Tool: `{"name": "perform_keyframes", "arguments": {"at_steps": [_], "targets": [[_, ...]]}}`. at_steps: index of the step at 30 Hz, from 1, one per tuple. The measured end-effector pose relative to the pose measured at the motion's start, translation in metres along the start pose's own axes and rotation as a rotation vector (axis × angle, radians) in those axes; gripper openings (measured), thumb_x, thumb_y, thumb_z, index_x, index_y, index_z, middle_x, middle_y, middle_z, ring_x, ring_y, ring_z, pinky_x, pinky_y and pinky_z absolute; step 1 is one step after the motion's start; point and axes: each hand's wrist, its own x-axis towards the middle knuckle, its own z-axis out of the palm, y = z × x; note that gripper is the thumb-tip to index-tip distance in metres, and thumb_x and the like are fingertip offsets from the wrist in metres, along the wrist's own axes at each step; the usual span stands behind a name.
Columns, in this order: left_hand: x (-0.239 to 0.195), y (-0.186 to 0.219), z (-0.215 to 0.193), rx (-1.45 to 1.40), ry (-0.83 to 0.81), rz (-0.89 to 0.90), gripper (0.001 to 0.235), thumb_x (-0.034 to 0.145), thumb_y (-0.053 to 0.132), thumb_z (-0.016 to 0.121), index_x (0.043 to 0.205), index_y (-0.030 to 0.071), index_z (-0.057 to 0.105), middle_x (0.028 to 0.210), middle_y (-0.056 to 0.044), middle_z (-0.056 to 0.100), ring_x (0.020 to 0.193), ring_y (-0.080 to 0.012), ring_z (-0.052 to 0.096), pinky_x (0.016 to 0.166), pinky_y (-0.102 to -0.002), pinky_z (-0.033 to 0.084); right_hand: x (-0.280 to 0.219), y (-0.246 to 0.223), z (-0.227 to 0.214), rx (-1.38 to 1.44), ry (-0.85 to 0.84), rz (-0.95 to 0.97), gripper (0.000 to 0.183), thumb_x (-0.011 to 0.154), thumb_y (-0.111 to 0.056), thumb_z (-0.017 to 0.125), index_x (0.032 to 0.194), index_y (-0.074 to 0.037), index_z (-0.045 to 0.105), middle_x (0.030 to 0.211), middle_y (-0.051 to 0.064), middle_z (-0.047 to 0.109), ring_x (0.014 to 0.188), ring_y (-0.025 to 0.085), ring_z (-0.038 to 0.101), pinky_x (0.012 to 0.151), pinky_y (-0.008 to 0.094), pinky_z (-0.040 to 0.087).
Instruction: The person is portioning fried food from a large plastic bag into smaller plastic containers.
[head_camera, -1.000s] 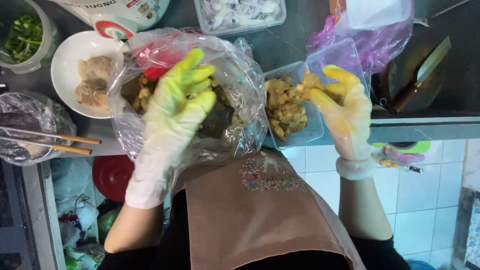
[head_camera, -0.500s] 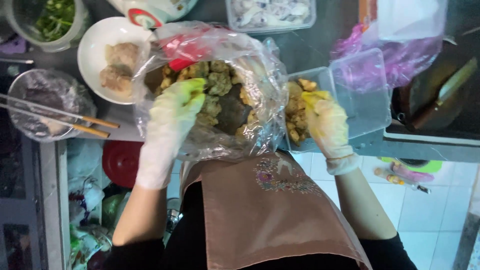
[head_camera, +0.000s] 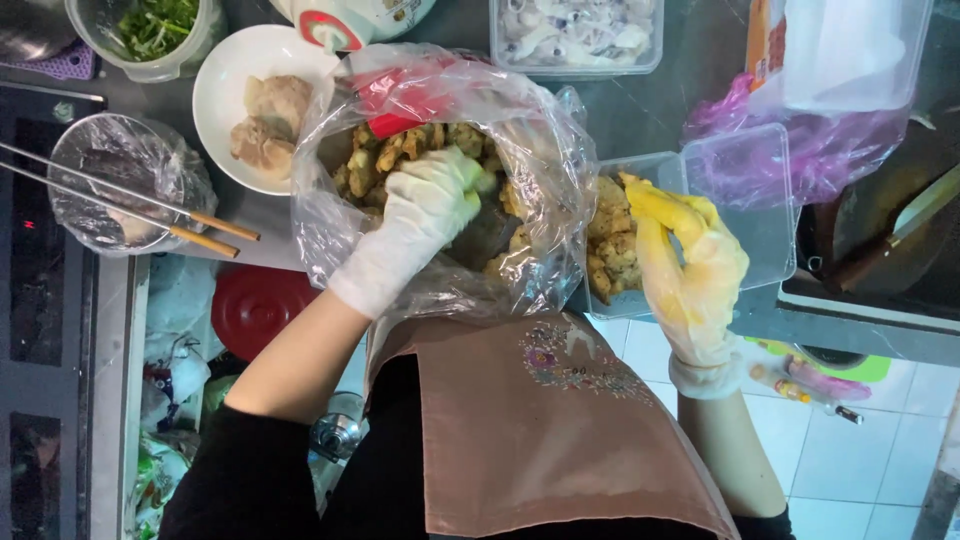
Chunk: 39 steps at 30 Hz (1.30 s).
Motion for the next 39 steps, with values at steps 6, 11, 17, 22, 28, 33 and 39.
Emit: {"name": "perform_keyframes", "arguments": {"at_steps": [6, 11, 17, 22, 28, 33, 39], "targets": [[0.008, 0.018, -0.003, -0.074, -0.129, -0.022, 0.05, 0.072, 0.058, 0.079, 0.113, 0.032, 0.067, 0.085, 0.001, 0.065, 0.079, -0.0184, 0.068, 0.069, -0.035, 0.062, 0.009, -0.011, 0.008, 0.068, 0.017, -0.195, 0.019, 0.092, 0.021, 0.072, 0.107, 0.01, 0.073, 0.101, 0.021, 0.069, 0.093, 0.036, 0.073, 0.087, 0.048, 0.06], [0.018, 0.035, -0.007, -0.151, -0.247, -0.037, 0.047, 0.077, 0.057, 0.075, 0.117, 0.033, 0.065, 0.092, 0.001, 0.065, 0.085, -0.0205, 0.069, 0.075, -0.038, 0.061, 0.016, -0.024, 0.01, 0.103, -0.033, -0.235, 0.018, 0.096, 0.02, 0.065, 0.108, 0.009, 0.072, 0.097, 0.023, 0.067, 0.085, 0.032, 0.069, 0.084, 0.047, 0.058], [0.004, 0.019, -0.014, -0.23, -0.367, -0.034, 0.045, 0.082, 0.056, 0.072, 0.12, 0.035, 0.062, 0.099, 0.001, 0.066, 0.092, -0.0226, 0.07, 0.08, -0.041, 0.061, 0.013, -0.017, -0.001, 0.061, -0.043, -0.235, 0.017, 0.094, 0.021, 0.066, 0.107, 0.011, 0.072, 0.099, 0.023, 0.068, 0.092, 0.039, 0.072, 0.085, 0.05, 0.059], [-0.006, 0.005, -0.02, -0.282, -0.461, -0.017, 0.043, 0.085, 0.055, 0.069, 0.123, 0.036, 0.061, 0.104, 0.0, 0.066, 0.097, -0.0241, 0.071, 0.085, -0.043, 0.061, 0.011, -0.013, -0.008, 0.092, -0.018, -0.229, 0.015, 0.094, 0.019, 0.068, 0.108, 0.013, 0.07, 0.101, 0.025, 0.066, 0.094, 0.04, 0.072, 0.088, 0.05, 0.059], [0.008, -0.005, -0.098, -0.67, -0.422, 0.056, 0.028, 0.088, 0.035, 0.074, 0.111, 0.024, 0.062, 0.107, 0.0, 0.072, 0.1, -0.0179, 0.074, 0.082, -0.035, 0.06, 0.022, -0.041, -0.014, 0.294, -0.163, -0.075, 0.036, 0.098, 0.005, 0.067, 0.132, 0.003, 0.055, 0.127, 0.021, 0.054, 0.116, 0.03, 0.063, 0.103, 0.044, 0.062], [0.025, 0.031, -0.176, -1.165, -0.054, 0.333, 0.055, 0.089, 0.002, 0.089, 0.136, 0.005, 0.059, 0.134, -0.015, 0.059, 0.128, -0.0289, 0.06, 0.115, -0.04, 0.049, 0.039, -0.05, -0.025, 0.873, -0.487, 0.163, 0.074, 0.1, 0.017, 0.062, 0.161, -0.005, 0.027, 0.148, 0.024, 0.055, 0.142, 0.048, 0.064, 0.127, 0.05, 0.058], [0.035, 0.022, -0.156, -1.156, -0.087, 0.177, 0.084, 0.086, 0.019, 0.089, 0.154, 0.008, 0.039, 0.152, -0.021, 0.044, 0.14, -0.0317, 0.045, 0.124, -0.047, 0.045, 0.04, -0.008, -0.079, 0.436, -0.661, -0.066, 0.028, 0.105, 0.008, 0.052, 0.13, -0.002, 0.044, 0.093, 0.0, 0.048, 0.11, 0.017, 0.066, 0.12, 0.043, 0.06]]}}
